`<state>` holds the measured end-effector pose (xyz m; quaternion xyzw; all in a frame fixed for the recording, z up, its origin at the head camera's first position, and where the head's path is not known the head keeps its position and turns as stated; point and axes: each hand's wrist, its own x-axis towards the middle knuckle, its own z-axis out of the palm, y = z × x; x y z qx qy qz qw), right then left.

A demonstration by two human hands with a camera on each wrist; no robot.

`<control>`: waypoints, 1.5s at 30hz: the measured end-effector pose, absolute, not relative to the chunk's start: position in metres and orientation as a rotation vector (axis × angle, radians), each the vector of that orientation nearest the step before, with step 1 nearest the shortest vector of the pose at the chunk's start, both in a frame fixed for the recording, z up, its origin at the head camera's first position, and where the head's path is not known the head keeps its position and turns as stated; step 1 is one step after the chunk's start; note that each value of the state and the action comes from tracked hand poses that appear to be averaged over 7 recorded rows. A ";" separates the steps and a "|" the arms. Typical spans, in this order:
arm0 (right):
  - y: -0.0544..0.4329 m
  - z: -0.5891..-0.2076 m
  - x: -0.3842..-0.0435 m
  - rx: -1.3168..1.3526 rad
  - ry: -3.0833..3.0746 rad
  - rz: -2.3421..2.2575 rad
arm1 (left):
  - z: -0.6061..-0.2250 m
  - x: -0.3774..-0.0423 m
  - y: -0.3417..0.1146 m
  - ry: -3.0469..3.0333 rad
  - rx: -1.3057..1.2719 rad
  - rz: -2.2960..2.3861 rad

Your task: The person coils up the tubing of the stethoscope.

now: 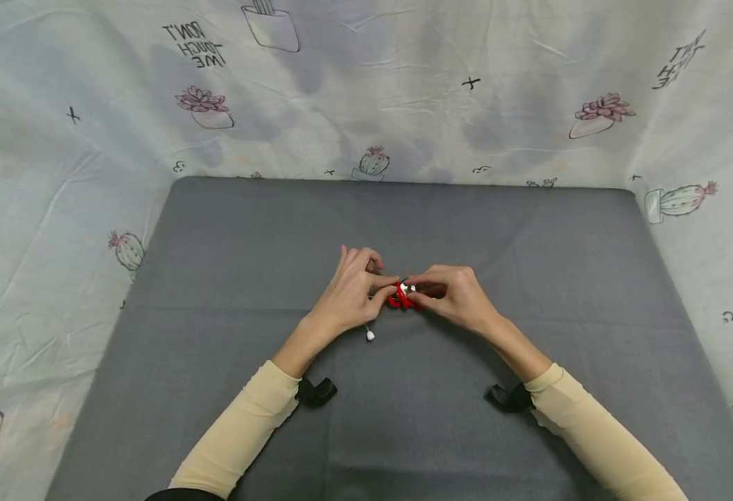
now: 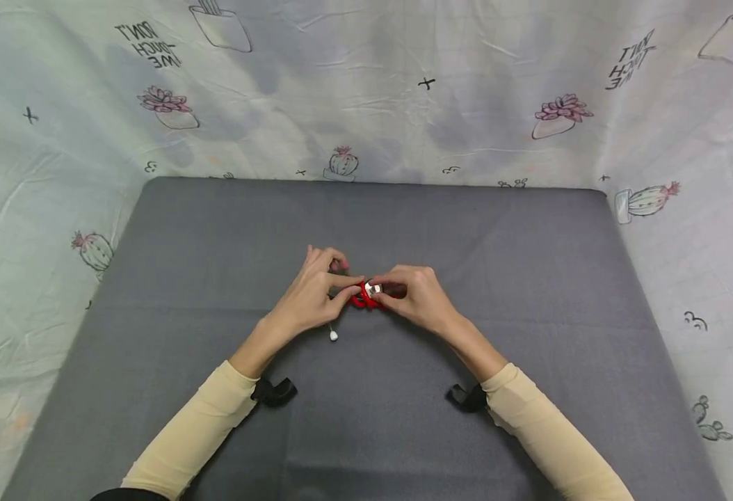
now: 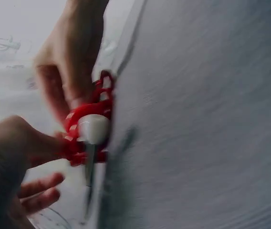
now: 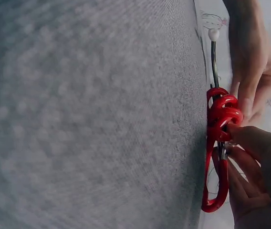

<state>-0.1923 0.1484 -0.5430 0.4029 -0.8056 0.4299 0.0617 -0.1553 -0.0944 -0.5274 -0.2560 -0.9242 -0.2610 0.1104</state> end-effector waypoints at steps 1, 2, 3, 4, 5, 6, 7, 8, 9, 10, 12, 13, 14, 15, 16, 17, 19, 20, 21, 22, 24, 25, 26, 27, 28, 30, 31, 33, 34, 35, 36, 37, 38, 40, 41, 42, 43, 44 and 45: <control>0.148 -0.543 -0.192 1.214 -2.434 1.315 | -0.523 -0.157 -0.096 -2.726 -0.790 -0.694; 0.148 -0.543 -0.192 1.212 -2.433 1.331 | -0.518 -0.158 -0.098 -2.747 -0.820 -0.631; 0.147 -0.543 -0.193 1.213 -2.430 1.344 | -0.513 -0.160 -0.099 -2.770 -0.857 -0.593; 0.147 -0.543 -0.193 1.214 -2.428 1.346 | -0.508 -0.163 -0.100 -2.789 -0.902 -0.570; 0.147 -0.543 -0.193 1.211 -2.425 1.348 | -0.503 -0.166 -0.100 -2.815 -0.946 -0.558; 0.147 -0.543 -0.194 1.212 -2.418 1.345 | -0.499 -0.169 -0.101 -2.836 -0.990 -0.538; 0.148 -0.544 -0.194 1.209 -2.415 1.349 | -0.495 -0.172 -0.102 -2.853 -1.034 -0.512; 0.148 -0.544 -0.194 1.205 -2.414 1.356 | -0.493 -0.176 -0.102 -2.859 -1.086 -0.483; 0.148 -0.544 -0.194 1.199 -2.414 1.359 | -0.492 -0.179 -0.103 -2.847 -1.154 -0.448; 0.148 -0.544 -0.195 1.193 -2.415 1.367 | -0.491 -0.182 -0.104 -2.829 -1.219 -0.418; 0.148 -0.545 -0.195 1.185 -2.417 1.386 | -0.493 -0.188 -0.106 -2.777 -1.330 -0.365; 0.148 -0.546 -0.195 1.180 -2.420 1.399 | -0.494 -0.190 -0.107 -2.749 -1.371 -0.348; 0.148 -0.546 -0.195 1.176 -2.425 1.414 | -0.496 -0.192 -0.109 -2.715 -1.409 -0.321; 0.148 -0.547 -0.195 1.174 -2.430 1.423 | -0.498 -0.193 -0.110 -2.681 -1.438 -0.299; 0.148 -0.547 -0.195 1.172 -2.437 1.431 | -0.500 -0.194 -0.111 -2.646 -1.456 -0.281; 0.148 -0.548 -0.196 1.170 -2.446 1.435 | -0.502 -0.194 -0.113 -2.613 -1.473 -0.264; 0.148 -0.548 -0.196 1.159 -2.469 1.448 | -0.505 -0.194 -0.114 -2.550 -1.501 -0.226; 0.148 -0.548 -0.196 1.151 -2.481 1.453 | -0.505 -0.194 -0.114 -2.519 -1.516 -0.206; 0.148 -0.548 -0.196 1.145 -2.491 1.455 | -0.506 -0.193 -0.114 -2.493 -1.527 -0.190; 0.148 -0.548 -0.197 1.137 -2.500 1.458 | -0.507 -0.193 -0.114 -2.469 -1.532 -0.173; 0.148 -0.547 -0.198 1.124 -2.512 1.471 | -0.510 -0.192 -0.114 -2.420 -1.525 -0.125; 0.148 -0.547 -0.199 1.121 -2.513 1.477 | -0.511 -0.192 -0.114 -2.391 -1.517 -0.097; 0.147 -0.548 -0.199 1.123 -2.513 1.480 | -0.514 -0.192 -0.114 -2.356 -1.504 -0.063; 0.147 -0.548 -0.200 1.129 -2.510 1.481 | -0.518 -0.192 -0.114 -2.322 -1.487 -0.030; 0.147 -0.549 -0.200 1.133 -2.508 1.475 | -0.521 -0.191 -0.115 -2.289 -1.469 -0.013; 0.146 -0.550 -0.200 1.146 -2.496 1.460 | -0.528 -0.191 -0.115 -2.234 -1.433 0.006; 0.146 -0.551 -0.200 1.151 -2.493 1.453 | -0.531 -0.190 -0.115 -2.220 -1.419 -0.002; 0.146 -0.552 -0.199 1.155 -2.486 1.445 | -0.536 -0.190 -0.115 -2.215 -1.391 -0.041; 0.146 -0.552 -0.198 1.151 -2.487 1.453 | -0.537 -0.190 -0.114 -2.222 -1.378 -0.075; 0.145 -0.552 -0.197 1.145 -2.486 1.472 | -0.538 -0.191 -0.114 -2.232 -1.369 -0.105; 0.145 -0.552 -0.197 1.133 -2.487 1.494 | -0.539 -0.191 -0.114 -2.243 -1.362 -0.137; 0.144 -0.552 -0.196 1.116 -2.490 1.518 | -0.539 -0.192 -0.113 -2.257 -1.357 -0.178; 0.143 -0.551 -0.195 1.108 -2.496 1.555 | -0.539 -0.194 -0.112 -2.276 -1.364 -0.232; 0.141 -0.551 -0.194 1.084 -2.514 1.598 | -0.537 -0.197 -0.110 -2.315 -1.390 -0.342; 0.140 -0.551 -0.194 1.070 -2.523 1.609 | -0.536 -0.199 -0.109 -2.339 -1.409 -0.398; 0.139 -0.550 -0.193 1.059 -2.533 1.604 | -0.535 -0.201 -0.109 -2.366 -1.427 -0.464; 0.138 -0.549 -0.193 1.057 -2.541 1.590 | -0.534 -0.203 -0.109 -2.397 -1.443 -0.539; 0.137 -0.548 -0.192 1.054 -2.549 1.578 | -0.532 -0.204 -0.110 -2.429 -1.458 -0.614; 0.137 -0.547 -0.192 1.045 -2.552 1.550 | -0.530 -0.205 -0.113 -2.461 -1.468 -0.682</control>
